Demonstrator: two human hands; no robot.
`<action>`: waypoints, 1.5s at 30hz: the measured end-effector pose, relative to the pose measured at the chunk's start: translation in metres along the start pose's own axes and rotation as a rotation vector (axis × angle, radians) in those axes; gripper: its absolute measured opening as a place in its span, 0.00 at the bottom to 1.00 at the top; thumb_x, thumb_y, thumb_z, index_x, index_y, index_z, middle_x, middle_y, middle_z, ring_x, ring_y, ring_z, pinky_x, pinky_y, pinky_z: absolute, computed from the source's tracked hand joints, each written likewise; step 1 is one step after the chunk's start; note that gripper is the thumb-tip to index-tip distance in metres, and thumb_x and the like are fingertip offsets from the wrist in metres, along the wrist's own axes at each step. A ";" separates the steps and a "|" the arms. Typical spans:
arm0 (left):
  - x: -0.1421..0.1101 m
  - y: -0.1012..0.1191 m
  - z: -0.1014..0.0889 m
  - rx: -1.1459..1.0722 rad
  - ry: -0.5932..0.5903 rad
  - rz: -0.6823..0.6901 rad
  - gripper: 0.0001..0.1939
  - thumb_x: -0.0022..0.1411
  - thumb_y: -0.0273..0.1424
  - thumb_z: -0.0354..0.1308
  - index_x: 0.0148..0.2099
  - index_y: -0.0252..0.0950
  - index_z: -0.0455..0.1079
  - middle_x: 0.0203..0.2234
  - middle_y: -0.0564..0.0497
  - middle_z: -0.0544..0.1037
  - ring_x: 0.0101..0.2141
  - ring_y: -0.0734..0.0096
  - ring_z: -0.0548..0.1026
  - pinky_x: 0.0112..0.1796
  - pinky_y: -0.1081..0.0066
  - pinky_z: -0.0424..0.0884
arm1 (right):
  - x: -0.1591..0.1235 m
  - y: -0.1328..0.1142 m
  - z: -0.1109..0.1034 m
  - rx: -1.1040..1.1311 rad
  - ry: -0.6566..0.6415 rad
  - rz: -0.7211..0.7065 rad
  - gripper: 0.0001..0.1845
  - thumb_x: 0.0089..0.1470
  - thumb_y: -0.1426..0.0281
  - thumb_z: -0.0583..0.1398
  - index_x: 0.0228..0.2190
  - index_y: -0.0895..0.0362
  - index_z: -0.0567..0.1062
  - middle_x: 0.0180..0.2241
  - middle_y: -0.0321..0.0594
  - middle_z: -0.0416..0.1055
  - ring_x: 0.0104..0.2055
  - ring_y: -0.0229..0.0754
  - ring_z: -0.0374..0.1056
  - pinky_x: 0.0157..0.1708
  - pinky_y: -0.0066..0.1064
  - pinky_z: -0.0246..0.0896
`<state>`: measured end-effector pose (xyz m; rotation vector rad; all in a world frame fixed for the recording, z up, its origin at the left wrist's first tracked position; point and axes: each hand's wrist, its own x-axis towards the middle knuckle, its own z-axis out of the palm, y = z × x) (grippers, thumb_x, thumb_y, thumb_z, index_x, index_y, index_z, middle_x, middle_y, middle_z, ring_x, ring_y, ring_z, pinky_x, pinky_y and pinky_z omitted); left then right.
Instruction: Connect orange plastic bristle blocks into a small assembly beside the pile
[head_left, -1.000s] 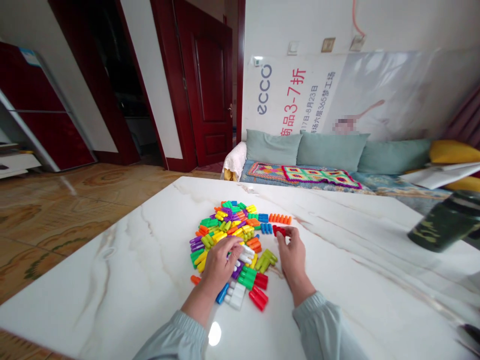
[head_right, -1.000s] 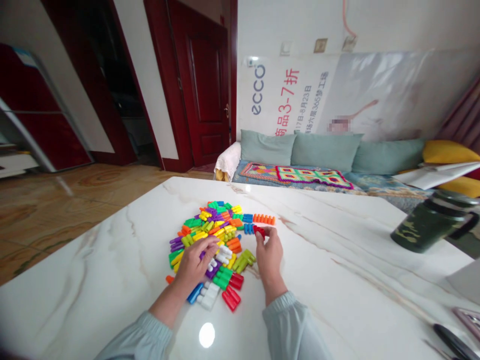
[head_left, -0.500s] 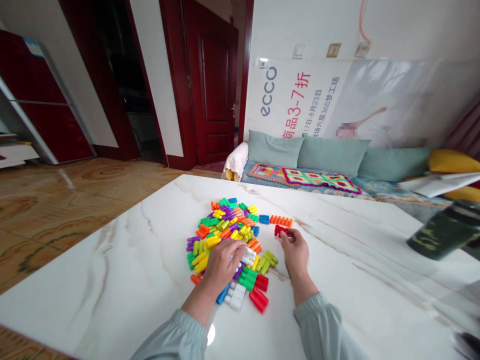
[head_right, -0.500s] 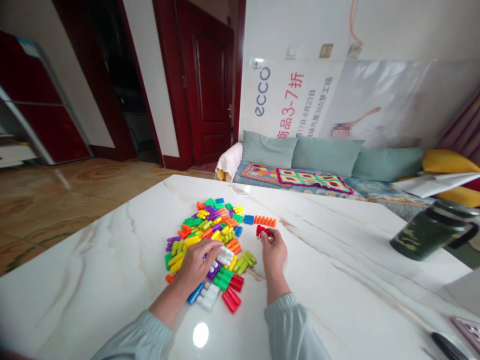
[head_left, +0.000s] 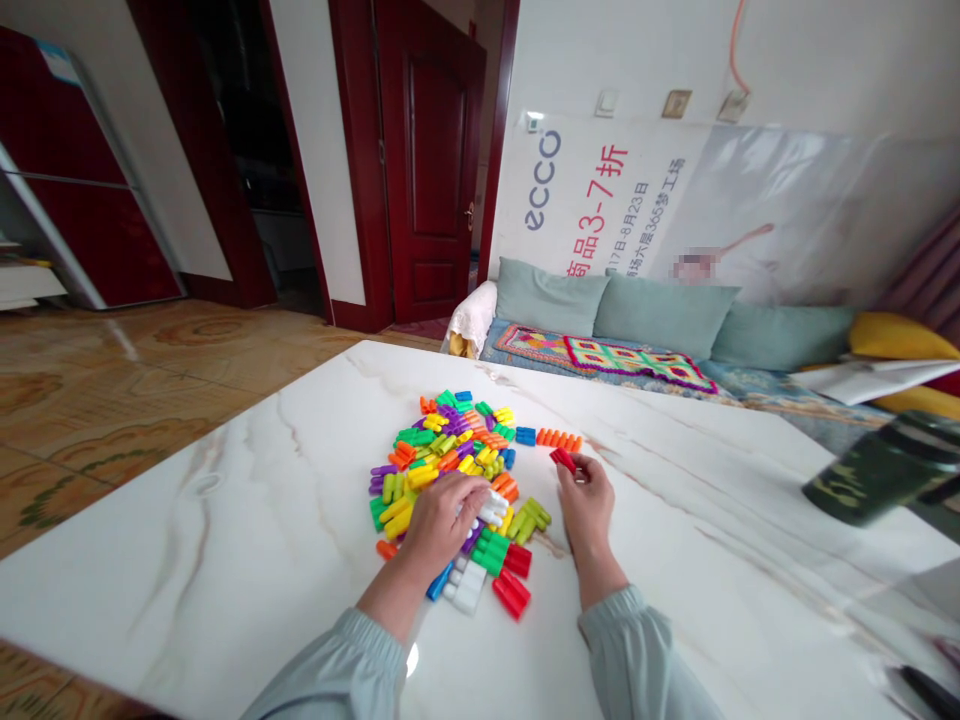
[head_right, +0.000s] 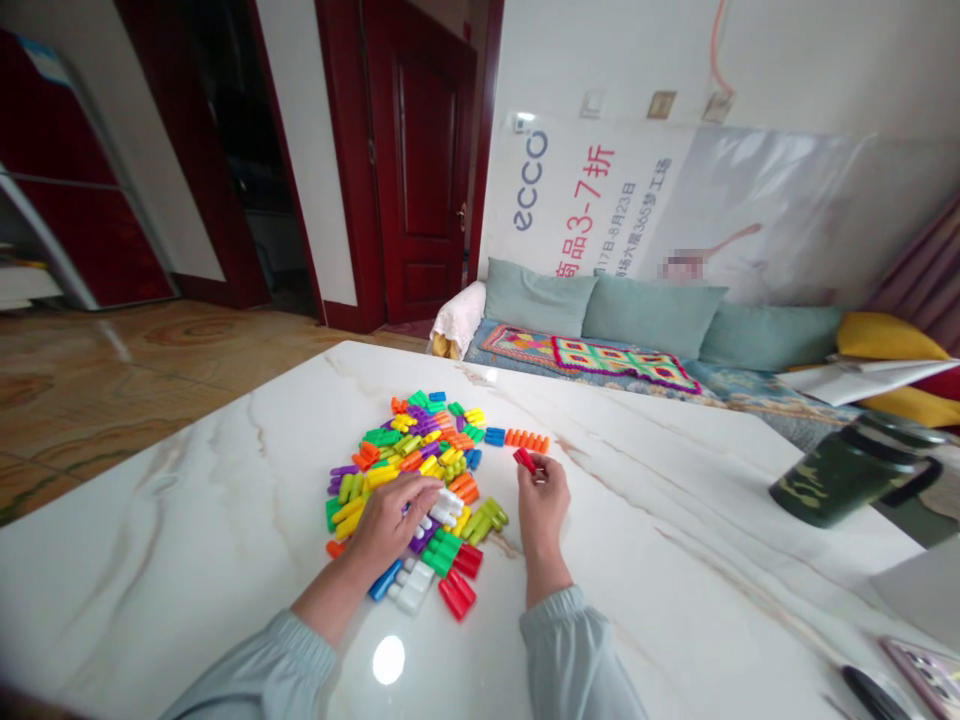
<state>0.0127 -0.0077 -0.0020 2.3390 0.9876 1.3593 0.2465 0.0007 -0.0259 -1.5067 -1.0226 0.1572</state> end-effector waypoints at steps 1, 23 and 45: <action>0.000 0.000 0.000 0.000 -0.002 0.001 0.10 0.68 0.32 0.51 0.42 0.37 0.74 0.35 0.49 0.81 0.38 0.67 0.78 0.41 0.69 0.73 | 0.000 -0.001 -0.001 -0.051 0.010 -0.059 0.17 0.51 0.57 0.59 0.35 0.58 0.75 0.33 0.43 0.73 0.31 0.43 0.67 0.33 0.34 0.62; -0.002 -0.003 0.001 -0.030 -0.027 -0.023 0.10 0.69 0.32 0.51 0.43 0.36 0.73 0.36 0.48 0.81 0.39 0.67 0.78 0.42 0.69 0.72 | 0.000 -0.007 -0.003 -0.592 -0.255 0.056 0.18 0.59 0.73 0.54 0.51 0.57 0.69 0.48 0.43 0.73 0.46 0.43 0.69 0.37 0.30 0.57; -0.001 -0.004 0.003 -0.041 -0.064 -0.060 0.10 0.69 0.32 0.51 0.44 0.38 0.74 0.36 0.48 0.80 0.39 0.67 0.77 0.42 0.68 0.72 | 0.033 -0.010 0.019 -0.728 -0.245 0.151 0.15 0.59 0.66 0.56 0.48 0.54 0.72 0.45 0.42 0.75 0.44 0.46 0.71 0.36 0.32 0.57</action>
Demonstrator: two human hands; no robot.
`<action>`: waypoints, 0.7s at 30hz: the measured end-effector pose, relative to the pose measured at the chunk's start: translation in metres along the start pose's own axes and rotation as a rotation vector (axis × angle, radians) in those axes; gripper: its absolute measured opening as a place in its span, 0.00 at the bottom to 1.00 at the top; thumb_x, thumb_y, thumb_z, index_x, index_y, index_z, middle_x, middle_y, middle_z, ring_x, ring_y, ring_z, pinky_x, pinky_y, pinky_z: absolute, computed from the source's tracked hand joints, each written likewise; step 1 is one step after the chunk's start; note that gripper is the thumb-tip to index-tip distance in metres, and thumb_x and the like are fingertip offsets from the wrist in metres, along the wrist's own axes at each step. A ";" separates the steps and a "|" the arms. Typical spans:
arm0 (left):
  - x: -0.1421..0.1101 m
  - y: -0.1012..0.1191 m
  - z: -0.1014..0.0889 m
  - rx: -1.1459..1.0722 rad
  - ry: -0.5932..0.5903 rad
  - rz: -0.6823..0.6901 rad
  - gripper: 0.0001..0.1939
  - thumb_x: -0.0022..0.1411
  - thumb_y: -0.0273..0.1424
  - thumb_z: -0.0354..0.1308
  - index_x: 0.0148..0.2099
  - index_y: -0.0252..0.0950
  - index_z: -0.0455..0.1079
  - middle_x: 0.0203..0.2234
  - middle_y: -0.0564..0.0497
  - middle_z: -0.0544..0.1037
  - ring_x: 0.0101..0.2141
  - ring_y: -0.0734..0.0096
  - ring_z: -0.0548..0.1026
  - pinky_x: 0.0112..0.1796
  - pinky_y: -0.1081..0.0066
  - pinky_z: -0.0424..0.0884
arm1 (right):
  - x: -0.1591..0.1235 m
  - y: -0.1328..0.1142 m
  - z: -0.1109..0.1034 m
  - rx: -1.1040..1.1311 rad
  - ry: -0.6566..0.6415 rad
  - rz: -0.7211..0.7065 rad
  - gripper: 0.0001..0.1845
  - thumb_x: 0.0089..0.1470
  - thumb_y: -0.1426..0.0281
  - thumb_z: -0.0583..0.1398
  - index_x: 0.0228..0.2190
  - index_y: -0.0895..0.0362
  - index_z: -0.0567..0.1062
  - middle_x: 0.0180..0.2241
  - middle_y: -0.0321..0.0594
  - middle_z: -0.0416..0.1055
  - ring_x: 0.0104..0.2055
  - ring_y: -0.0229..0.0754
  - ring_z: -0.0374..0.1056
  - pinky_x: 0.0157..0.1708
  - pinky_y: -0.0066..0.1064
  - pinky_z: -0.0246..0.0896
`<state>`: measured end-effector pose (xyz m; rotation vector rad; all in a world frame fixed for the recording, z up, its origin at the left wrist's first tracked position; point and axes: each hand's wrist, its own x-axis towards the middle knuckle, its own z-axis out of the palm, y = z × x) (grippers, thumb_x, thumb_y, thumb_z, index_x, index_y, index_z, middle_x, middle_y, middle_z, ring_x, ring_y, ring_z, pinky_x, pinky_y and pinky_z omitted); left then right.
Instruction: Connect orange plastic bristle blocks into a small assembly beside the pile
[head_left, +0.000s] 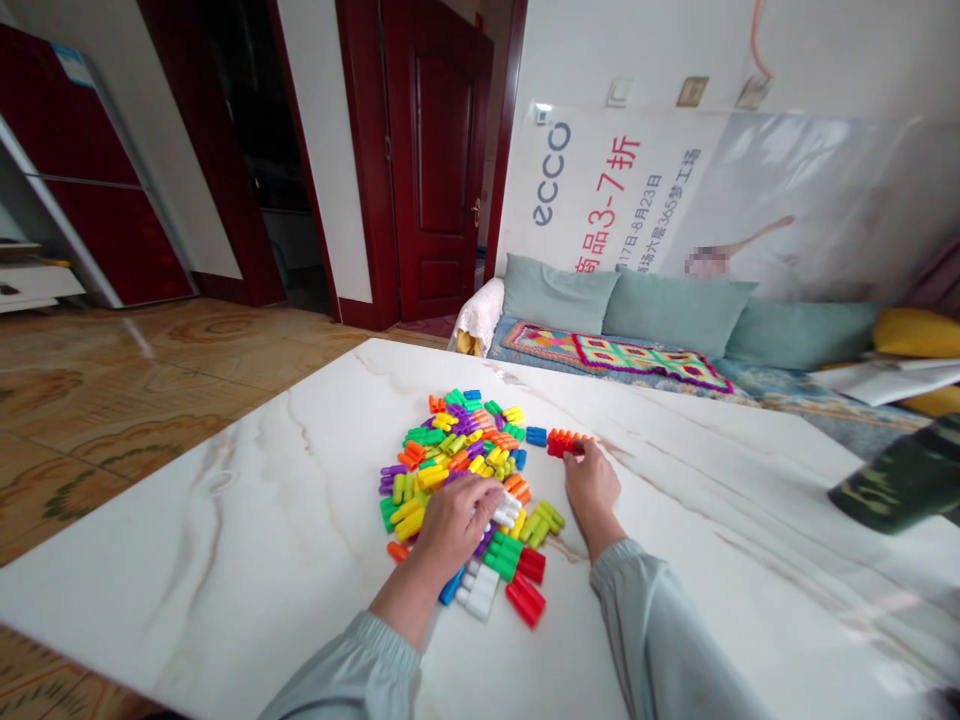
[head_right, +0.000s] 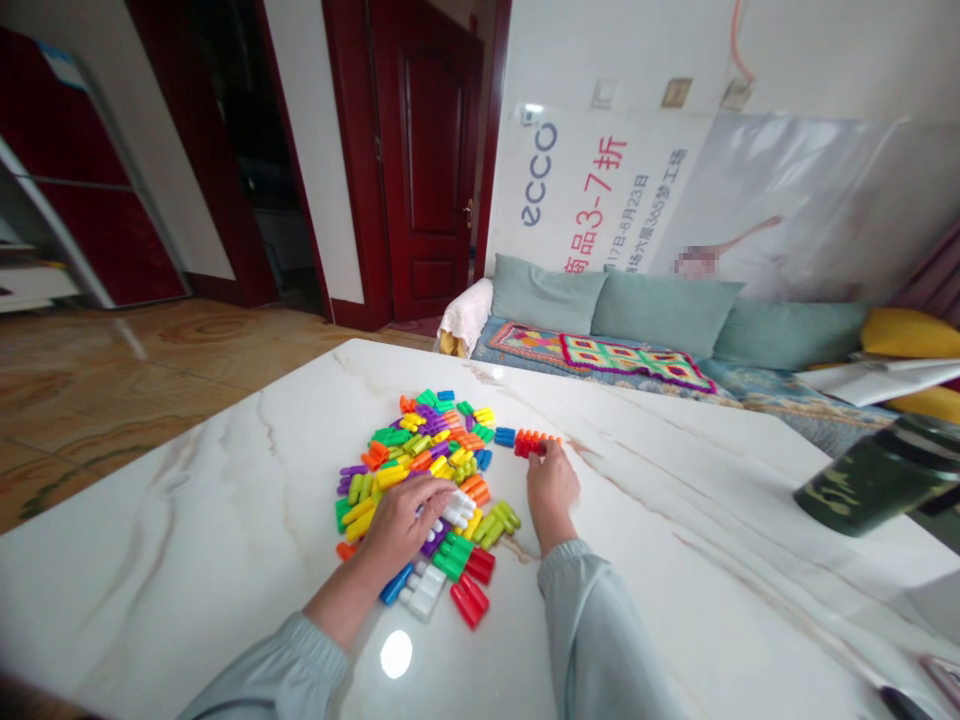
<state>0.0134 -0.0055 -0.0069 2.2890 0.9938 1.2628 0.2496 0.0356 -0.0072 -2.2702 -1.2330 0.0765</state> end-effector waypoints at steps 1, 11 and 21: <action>0.000 0.000 0.000 0.000 0.001 0.000 0.10 0.69 0.32 0.51 0.44 0.37 0.74 0.36 0.48 0.80 0.39 0.67 0.77 0.42 0.68 0.72 | 0.000 0.000 0.000 0.004 0.002 0.004 0.15 0.59 0.66 0.56 0.47 0.53 0.72 0.45 0.41 0.75 0.44 0.46 0.71 0.36 0.31 0.57; -0.001 -0.001 0.001 0.017 -0.002 -0.008 0.11 0.69 0.33 0.51 0.43 0.38 0.74 0.35 0.48 0.80 0.39 0.66 0.76 0.43 0.68 0.71 | -0.003 0.003 0.003 0.032 0.074 -0.008 0.14 0.57 0.67 0.55 0.45 0.55 0.72 0.45 0.41 0.73 0.43 0.44 0.68 0.35 0.31 0.55; 0.001 0.007 -0.001 0.037 -0.009 -0.014 0.13 0.70 0.34 0.49 0.40 0.37 0.75 0.34 0.48 0.80 0.37 0.66 0.77 0.40 0.68 0.72 | 0.001 -0.025 -0.007 -0.222 0.077 -0.718 0.20 0.56 0.75 0.52 0.50 0.56 0.71 0.49 0.45 0.72 0.54 0.50 0.57 0.55 0.40 0.41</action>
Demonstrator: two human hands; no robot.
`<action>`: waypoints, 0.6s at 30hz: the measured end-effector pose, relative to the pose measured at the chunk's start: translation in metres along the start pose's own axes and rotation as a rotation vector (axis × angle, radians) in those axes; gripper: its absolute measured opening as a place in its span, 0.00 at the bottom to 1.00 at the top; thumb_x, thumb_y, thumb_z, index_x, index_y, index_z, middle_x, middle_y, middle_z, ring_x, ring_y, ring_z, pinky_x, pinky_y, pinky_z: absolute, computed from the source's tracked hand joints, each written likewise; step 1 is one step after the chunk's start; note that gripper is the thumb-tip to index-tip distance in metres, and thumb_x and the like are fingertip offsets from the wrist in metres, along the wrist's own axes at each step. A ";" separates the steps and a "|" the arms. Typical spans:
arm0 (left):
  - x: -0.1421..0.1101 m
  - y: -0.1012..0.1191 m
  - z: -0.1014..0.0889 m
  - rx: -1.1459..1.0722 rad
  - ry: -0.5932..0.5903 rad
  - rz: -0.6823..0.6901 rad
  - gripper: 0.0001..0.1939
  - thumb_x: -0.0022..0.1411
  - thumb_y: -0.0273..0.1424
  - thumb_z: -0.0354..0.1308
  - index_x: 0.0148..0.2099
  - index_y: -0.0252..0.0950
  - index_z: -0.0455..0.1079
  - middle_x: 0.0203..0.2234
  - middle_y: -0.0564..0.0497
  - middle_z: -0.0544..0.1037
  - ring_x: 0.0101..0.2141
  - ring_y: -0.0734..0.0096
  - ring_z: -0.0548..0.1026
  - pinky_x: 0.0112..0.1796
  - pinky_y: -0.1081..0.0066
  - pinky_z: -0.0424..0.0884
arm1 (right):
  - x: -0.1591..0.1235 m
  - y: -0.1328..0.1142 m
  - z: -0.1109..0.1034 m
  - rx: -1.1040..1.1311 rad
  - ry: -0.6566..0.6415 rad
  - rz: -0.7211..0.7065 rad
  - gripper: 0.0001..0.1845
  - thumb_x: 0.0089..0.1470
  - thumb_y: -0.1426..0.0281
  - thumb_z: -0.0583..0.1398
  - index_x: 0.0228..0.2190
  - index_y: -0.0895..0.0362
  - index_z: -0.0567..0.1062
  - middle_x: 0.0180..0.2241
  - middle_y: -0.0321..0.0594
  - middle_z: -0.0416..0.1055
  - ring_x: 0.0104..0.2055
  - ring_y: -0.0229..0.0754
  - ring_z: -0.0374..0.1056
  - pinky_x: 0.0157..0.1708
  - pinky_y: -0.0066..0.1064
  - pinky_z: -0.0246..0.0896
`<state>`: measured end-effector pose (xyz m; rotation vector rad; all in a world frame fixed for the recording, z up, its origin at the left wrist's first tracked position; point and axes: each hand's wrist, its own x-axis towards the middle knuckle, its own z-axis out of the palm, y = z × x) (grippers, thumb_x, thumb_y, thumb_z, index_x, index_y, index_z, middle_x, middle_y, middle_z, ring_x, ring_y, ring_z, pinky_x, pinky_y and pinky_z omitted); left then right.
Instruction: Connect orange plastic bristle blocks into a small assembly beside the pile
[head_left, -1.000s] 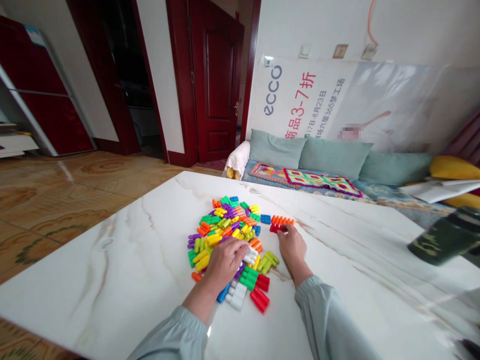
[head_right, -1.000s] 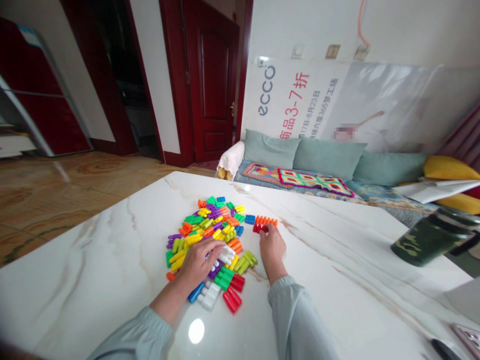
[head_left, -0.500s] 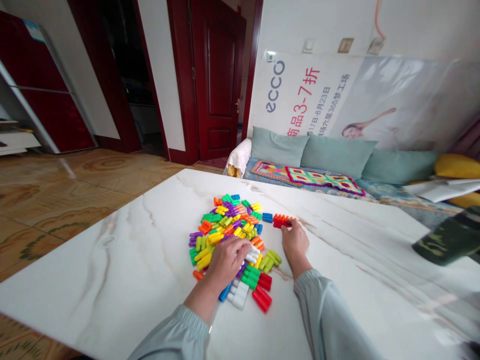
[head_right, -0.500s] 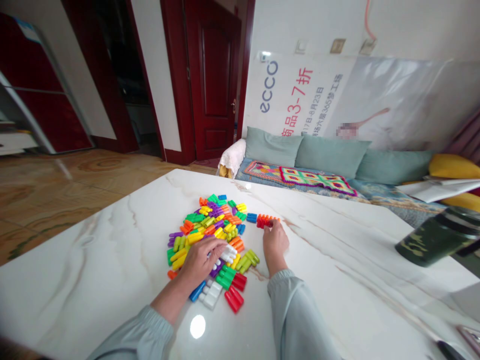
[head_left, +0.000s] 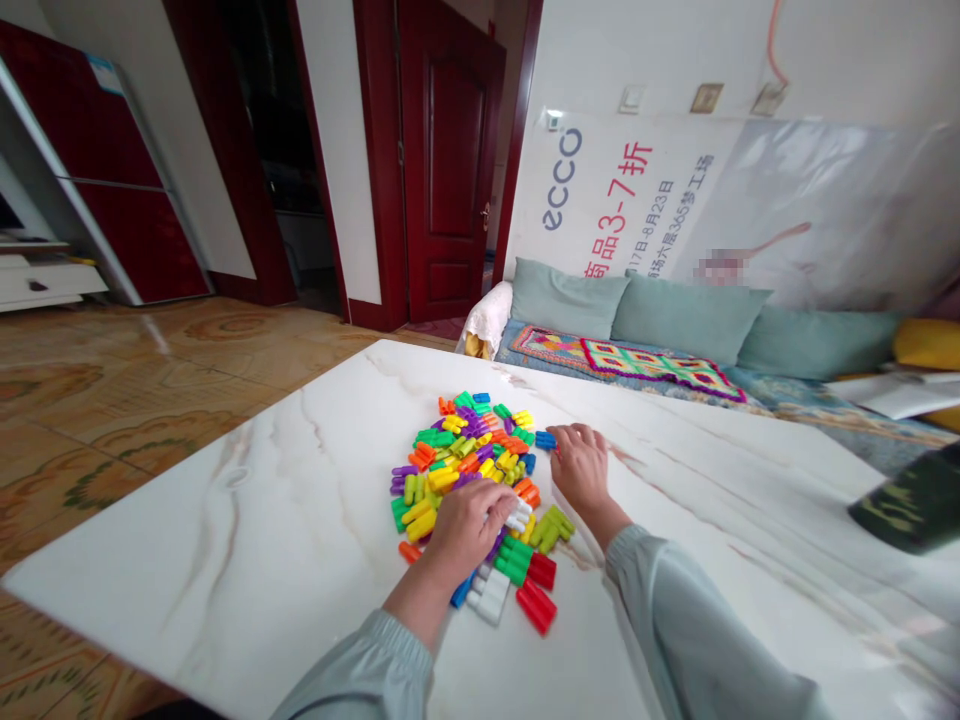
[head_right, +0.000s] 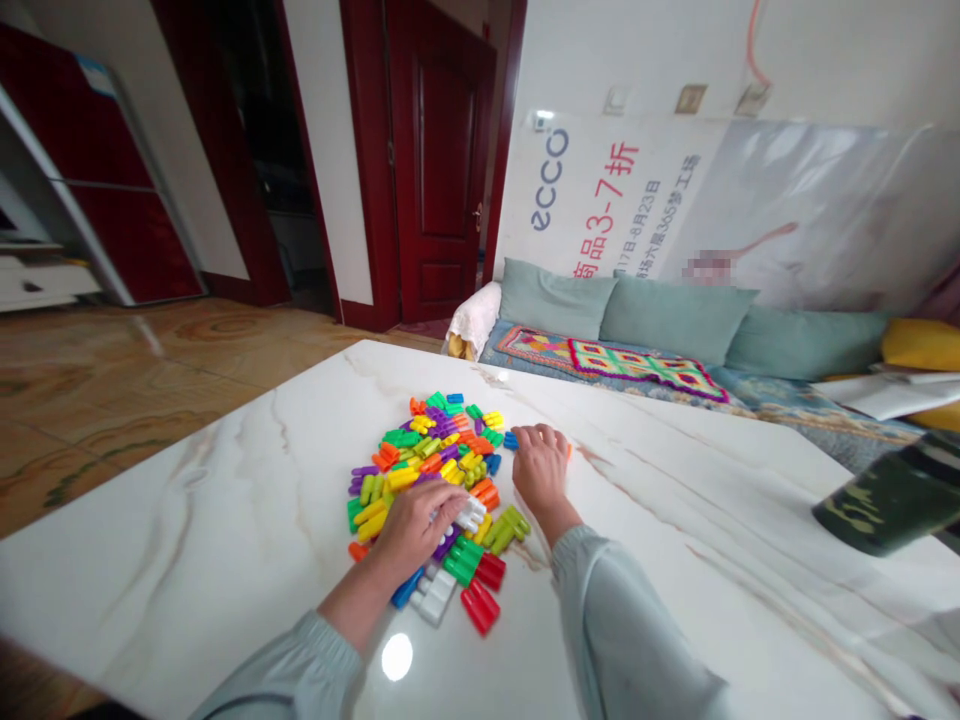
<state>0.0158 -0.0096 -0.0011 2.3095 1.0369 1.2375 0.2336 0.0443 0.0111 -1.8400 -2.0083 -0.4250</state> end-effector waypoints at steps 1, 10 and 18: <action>0.000 0.001 0.000 0.002 0.000 -0.001 0.14 0.70 0.34 0.49 0.40 0.37 0.75 0.34 0.48 0.80 0.37 0.66 0.77 0.40 0.68 0.72 | 0.010 -0.003 -0.002 -0.046 -0.075 -0.020 0.21 0.56 0.76 0.53 0.51 0.57 0.71 0.48 0.47 0.73 0.54 0.51 0.56 0.55 0.41 0.40; -0.001 0.001 0.000 -0.026 -0.019 -0.022 0.14 0.70 0.35 0.48 0.41 0.37 0.75 0.35 0.48 0.80 0.38 0.66 0.77 0.41 0.68 0.70 | 0.061 -0.023 0.008 -0.176 -0.334 -0.031 0.09 0.45 0.80 0.60 0.30 0.59 0.78 0.28 0.50 0.75 0.44 0.55 0.65 0.53 0.47 0.45; 0.001 0.004 -0.003 -0.029 -0.026 -0.021 0.16 0.70 0.36 0.47 0.40 0.37 0.75 0.34 0.48 0.80 0.37 0.66 0.76 0.40 0.69 0.70 | 0.055 -0.025 0.012 -0.107 -0.261 -0.050 0.11 0.51 0.81 0.56 0.31 0.60 0.78 0.30 0.50 0.75 0.42 0.52 0.66 0.51 0.43 0.48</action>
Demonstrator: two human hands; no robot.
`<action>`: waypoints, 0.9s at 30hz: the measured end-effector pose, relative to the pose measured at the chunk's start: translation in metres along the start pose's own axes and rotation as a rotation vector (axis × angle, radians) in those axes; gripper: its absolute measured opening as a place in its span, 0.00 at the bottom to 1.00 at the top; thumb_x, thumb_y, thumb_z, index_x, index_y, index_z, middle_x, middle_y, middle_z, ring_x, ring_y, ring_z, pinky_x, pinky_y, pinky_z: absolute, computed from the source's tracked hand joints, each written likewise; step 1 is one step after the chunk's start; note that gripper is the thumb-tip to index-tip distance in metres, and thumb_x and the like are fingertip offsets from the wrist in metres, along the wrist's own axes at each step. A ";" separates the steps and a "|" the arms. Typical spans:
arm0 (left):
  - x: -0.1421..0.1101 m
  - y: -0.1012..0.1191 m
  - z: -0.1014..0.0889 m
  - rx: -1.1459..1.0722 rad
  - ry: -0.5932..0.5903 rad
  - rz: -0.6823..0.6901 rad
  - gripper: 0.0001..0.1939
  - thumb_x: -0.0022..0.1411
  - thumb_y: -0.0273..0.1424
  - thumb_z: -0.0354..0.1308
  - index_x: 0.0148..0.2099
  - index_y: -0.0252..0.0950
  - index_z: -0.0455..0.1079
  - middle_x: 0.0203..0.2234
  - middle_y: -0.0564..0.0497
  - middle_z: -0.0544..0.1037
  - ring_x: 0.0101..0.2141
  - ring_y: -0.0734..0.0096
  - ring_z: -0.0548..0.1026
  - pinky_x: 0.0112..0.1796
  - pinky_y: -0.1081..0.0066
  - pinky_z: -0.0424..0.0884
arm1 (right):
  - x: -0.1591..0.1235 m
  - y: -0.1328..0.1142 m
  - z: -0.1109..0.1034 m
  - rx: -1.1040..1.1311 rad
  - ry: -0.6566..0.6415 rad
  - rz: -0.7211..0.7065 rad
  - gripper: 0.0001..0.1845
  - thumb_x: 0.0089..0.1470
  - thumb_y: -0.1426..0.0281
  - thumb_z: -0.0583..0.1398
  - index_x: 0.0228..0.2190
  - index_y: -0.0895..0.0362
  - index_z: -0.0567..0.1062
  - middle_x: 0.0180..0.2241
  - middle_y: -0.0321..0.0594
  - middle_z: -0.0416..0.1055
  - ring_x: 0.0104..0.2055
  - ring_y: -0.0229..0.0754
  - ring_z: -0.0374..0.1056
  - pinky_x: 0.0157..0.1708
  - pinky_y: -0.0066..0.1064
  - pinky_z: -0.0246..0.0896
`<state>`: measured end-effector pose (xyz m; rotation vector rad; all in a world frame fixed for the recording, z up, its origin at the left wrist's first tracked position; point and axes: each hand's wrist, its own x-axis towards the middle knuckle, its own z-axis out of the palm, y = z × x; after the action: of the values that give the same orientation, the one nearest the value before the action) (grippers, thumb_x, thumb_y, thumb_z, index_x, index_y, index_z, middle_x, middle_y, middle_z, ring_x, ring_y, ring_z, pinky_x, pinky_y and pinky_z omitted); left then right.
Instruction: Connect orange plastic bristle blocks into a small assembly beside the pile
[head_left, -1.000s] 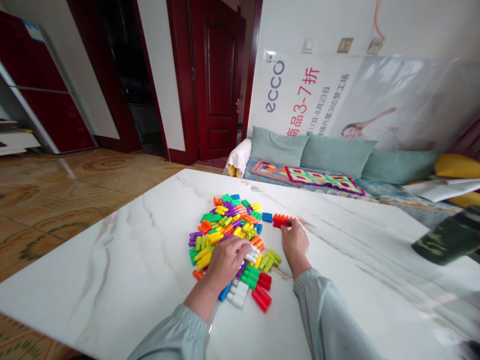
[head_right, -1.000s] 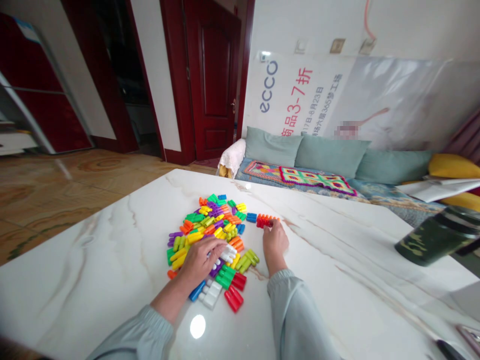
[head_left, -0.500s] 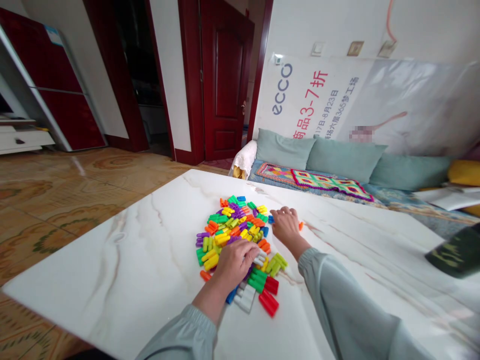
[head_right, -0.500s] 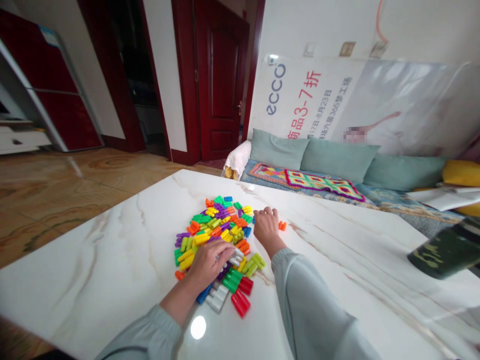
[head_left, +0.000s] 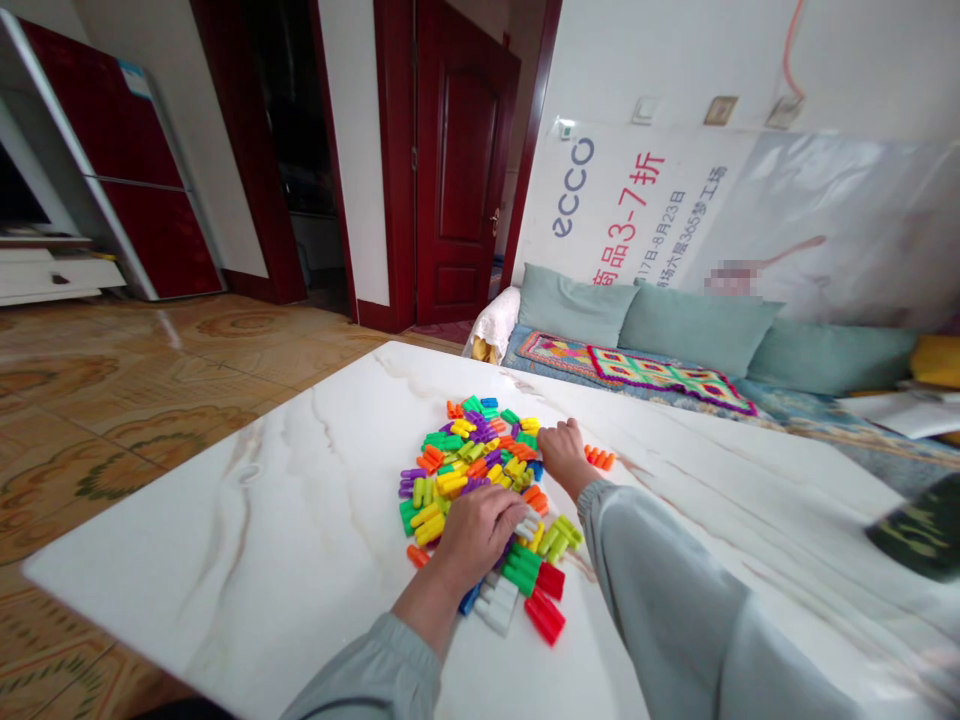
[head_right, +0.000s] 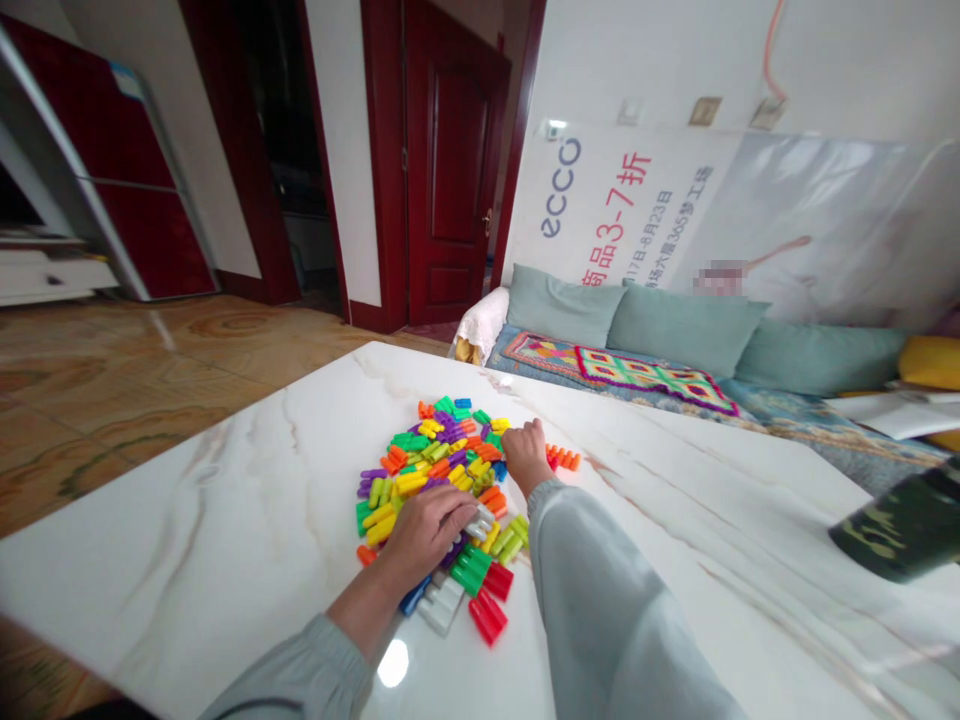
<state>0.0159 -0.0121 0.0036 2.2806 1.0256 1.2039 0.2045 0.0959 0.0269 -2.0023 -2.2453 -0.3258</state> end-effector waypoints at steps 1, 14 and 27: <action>0.000 0.000 0.000 0.000 0.003 0.000 0.15 0.70 0.36 0.48 0.40 0.38 0.75 0.34 0.48 0.80 0.37 0.66 0.76 0.40 0.69 0.70 | -0.001 0.000 -0.002 0.017 0.019 -0.001 0.12 0.51 0.81 0.56 0.31 0.60 0.78 0.30 0.50 0.75 0.41 0.51 0.67 0.50 0.42 0.49; 0.001 -0.003 0.001 0.034 0.005 0.024 0.14 0.70 0.34 0.49 0.40 0.37 0.75 0.33 0.48 0.80 0.37 0.66 0.78 0.39 0.69 0.72 | -0.095 0.030 -0.007 0.791 0.902 0.544 0.21 0.55 0.58 0.57 0.43 0.61 0.76 0.33 0.42 0.71 0.30 0.40 0.63 0.32 0.30 0.58; 0.000 -0.009 0.002 0.059 0.018 0.076 0.13 0.69 0.33 0.49 0.40 0.37 0.75 0.34 0.48 0.81 0.37 0.67 0.78 0.40 0.69 0.73 | -0.105 0.059 0.032 0.608 0.346 0.712 0.22 0.53 0.71 0.52 0.47 0.58 0.76 0.45 0.46 0.75 0.42 0.46 0.71 0.41 0.32 0.59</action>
<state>0.0137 -0.0061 -0.0030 2.3783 1.0012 1.2415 0.2776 0.0077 -0.0233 -2.0166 -1.1283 0.0795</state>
